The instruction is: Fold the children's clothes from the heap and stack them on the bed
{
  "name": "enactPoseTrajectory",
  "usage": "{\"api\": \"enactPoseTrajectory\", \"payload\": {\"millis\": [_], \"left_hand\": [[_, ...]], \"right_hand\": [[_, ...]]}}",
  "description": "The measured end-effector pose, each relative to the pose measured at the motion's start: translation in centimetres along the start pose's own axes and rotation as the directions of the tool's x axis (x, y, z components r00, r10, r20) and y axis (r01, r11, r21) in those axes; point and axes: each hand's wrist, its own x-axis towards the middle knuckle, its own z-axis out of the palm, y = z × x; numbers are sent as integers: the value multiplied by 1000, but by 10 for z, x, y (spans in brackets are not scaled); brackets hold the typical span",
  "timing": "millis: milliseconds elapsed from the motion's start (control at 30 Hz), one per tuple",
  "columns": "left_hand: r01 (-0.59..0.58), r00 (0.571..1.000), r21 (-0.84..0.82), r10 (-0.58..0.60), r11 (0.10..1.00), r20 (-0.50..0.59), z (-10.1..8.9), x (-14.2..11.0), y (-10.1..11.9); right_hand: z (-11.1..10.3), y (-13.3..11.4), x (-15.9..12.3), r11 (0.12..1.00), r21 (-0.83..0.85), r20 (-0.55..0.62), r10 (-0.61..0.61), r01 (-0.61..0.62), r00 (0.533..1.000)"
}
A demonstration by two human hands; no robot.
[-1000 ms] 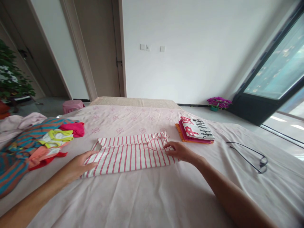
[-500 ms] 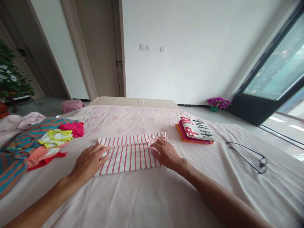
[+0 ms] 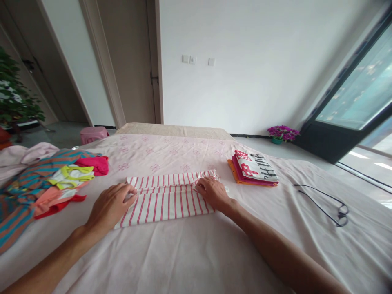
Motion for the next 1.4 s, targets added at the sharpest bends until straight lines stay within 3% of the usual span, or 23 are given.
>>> {"api": "enactPoseTrajectory", "payload": {"millis": [67, 167, 367, 533, 600, 733, 867, 967, 1100, 1267, 1400], "left_hand": [[-3, 999, 40, 5, 999, -48, 0, 2, -5], [-39, 994, 148, 53, 988, -92, 1, 8, -7], [-158, 986, 234, 167, 959, -20, 3, 19, 0], [-140, 979, 177, 163, 974, -124, -5, 15, -9], [-145, 977, 148, 165, 978, -136, -5, 12, -12], [-209, 978, 91, 210, 974, -6, -2, 10, -12], [-147, 988, 98, 142, 984, 55, -6, 13, -6], [-118, 991, 22, 116, 993, 67, -12, 20, 8], [-82, 996, -192, 87, 978, 18, -8, 38, 49], [-202, 978, -270, 209, 942, -3, 26, 51, 101], [-275, 959, -135, 281, 952, 31, 51, 37, 105]], "right_hand": [[-7, 10, 1, 998, -53, -47, 27, -30, 999], [-14, 28, 6, 983, -182, -97, -36, 18, 995], [-10, 49, 19, 940, -320, 5, -125, 120, 992], [-15, 53, 14, 963, -257, -100, -107, 78, 989], [-17, 54, 10, 969, -230, -91, -114, 90, 989], [-16, 55, 3, 971, -199, 21, -131, 132, 991], [-21, 50, 0, 986, -110, -24, -128, 124, 992], [-29, 35, 2, 992, -14, -88, -126, 126, 988], [-27, 0, 17, 988, 47, -131, -138, 146, 982], [11, -37, 27, 974, -44, -84, -227, 224, 970], [43, -38, 12, 954, -128, -9, -273, 270, 962]]}}
